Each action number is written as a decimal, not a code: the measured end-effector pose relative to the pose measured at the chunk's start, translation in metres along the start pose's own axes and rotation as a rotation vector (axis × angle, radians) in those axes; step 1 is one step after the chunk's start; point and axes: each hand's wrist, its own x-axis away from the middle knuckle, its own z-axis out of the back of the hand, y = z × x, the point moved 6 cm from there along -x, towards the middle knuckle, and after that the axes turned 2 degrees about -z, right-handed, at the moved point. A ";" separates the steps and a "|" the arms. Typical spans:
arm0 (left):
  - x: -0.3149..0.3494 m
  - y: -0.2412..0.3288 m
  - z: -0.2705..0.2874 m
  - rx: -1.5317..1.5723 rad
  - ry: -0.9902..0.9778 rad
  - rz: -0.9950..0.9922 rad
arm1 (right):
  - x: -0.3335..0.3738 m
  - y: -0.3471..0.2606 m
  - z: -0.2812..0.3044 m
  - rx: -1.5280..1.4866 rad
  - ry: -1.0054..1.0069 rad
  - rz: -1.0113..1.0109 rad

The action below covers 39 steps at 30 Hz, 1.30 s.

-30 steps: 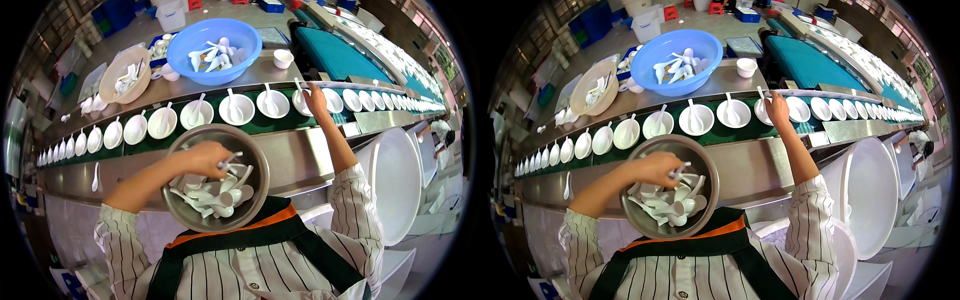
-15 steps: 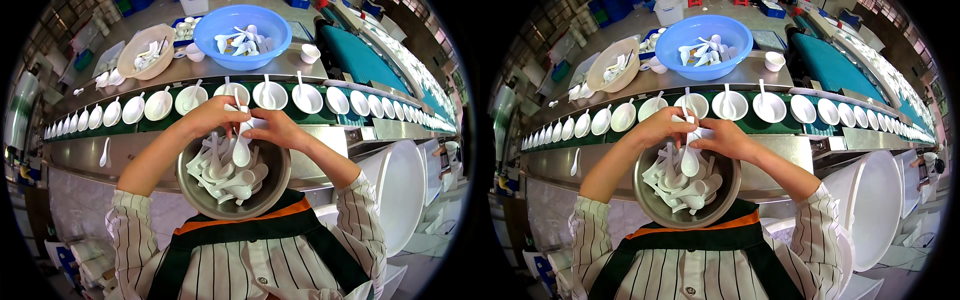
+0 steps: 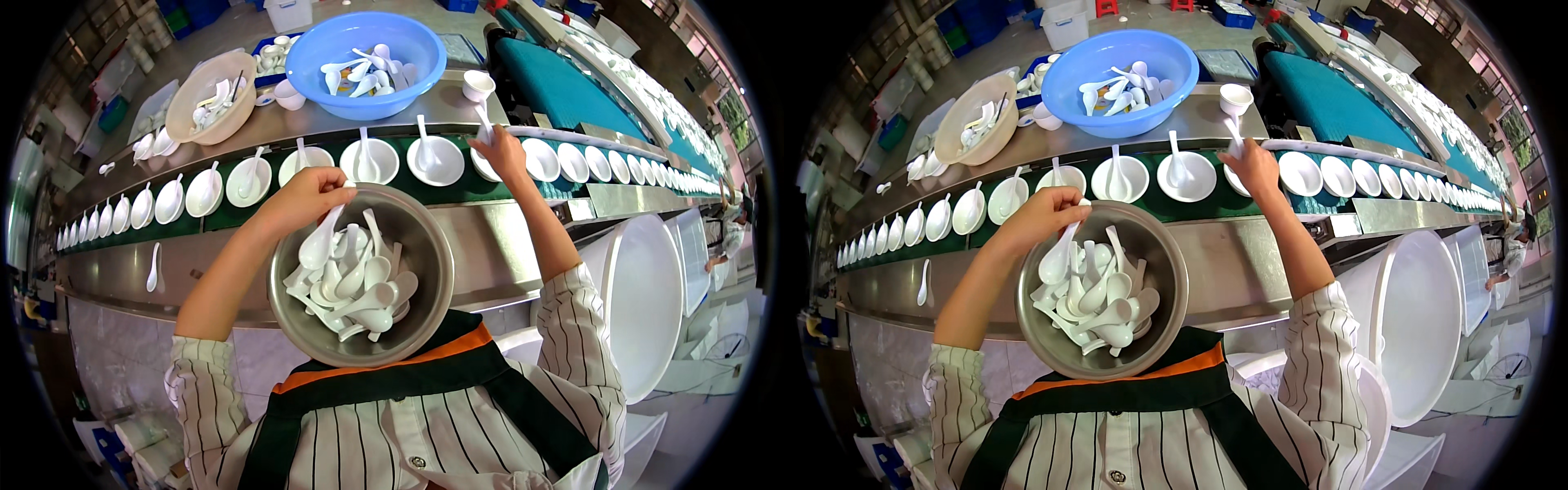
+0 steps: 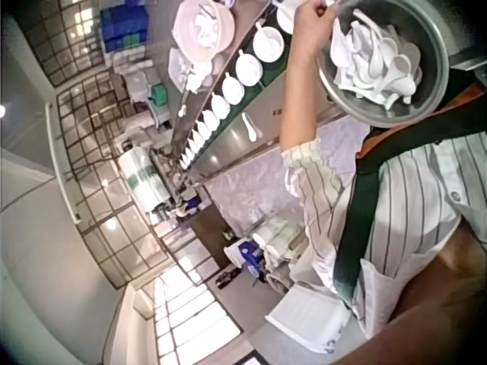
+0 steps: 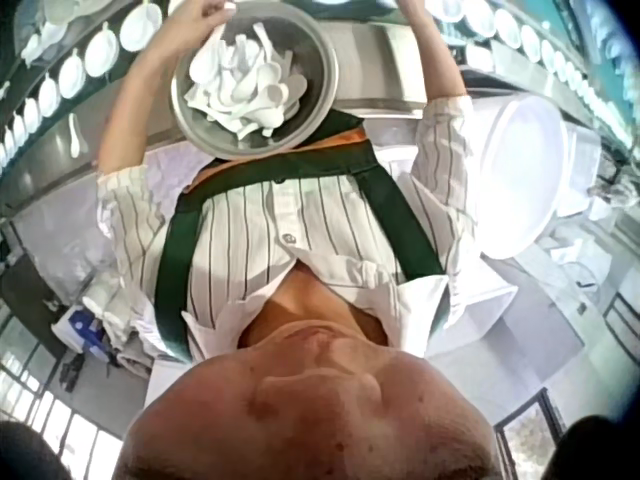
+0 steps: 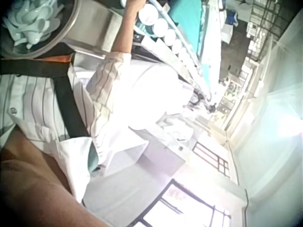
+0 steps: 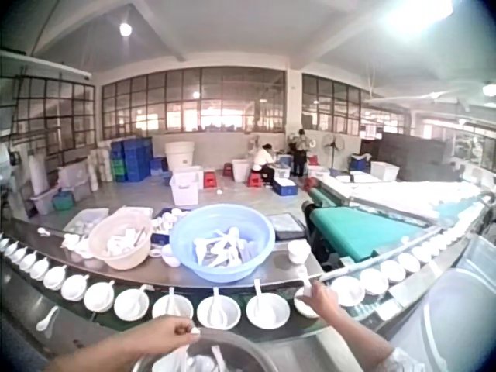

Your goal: The person takes plastic spoons from a large bin and places one in each bowl on a moving conveyor belt. Then, the person moves to a packaging machine and operates the controls to seal the bowls with plastic film.

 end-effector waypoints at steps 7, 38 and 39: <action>0.020 -0.011 -0.015 -0.632 0.025 -0.149 | -0.011 0.035 -0.019 0.003 0.064 -0.086; 0.001 -0.005 -0.013 0.115 -0.190 0.098 | 0.070 -0.120 0.018 -1.192 -0.710 0.047; 0.005 -0.008 -0.012 0.099 -0.173 0.128 | 0.057 -0.107 0.026 -1.254 -0.572 0.050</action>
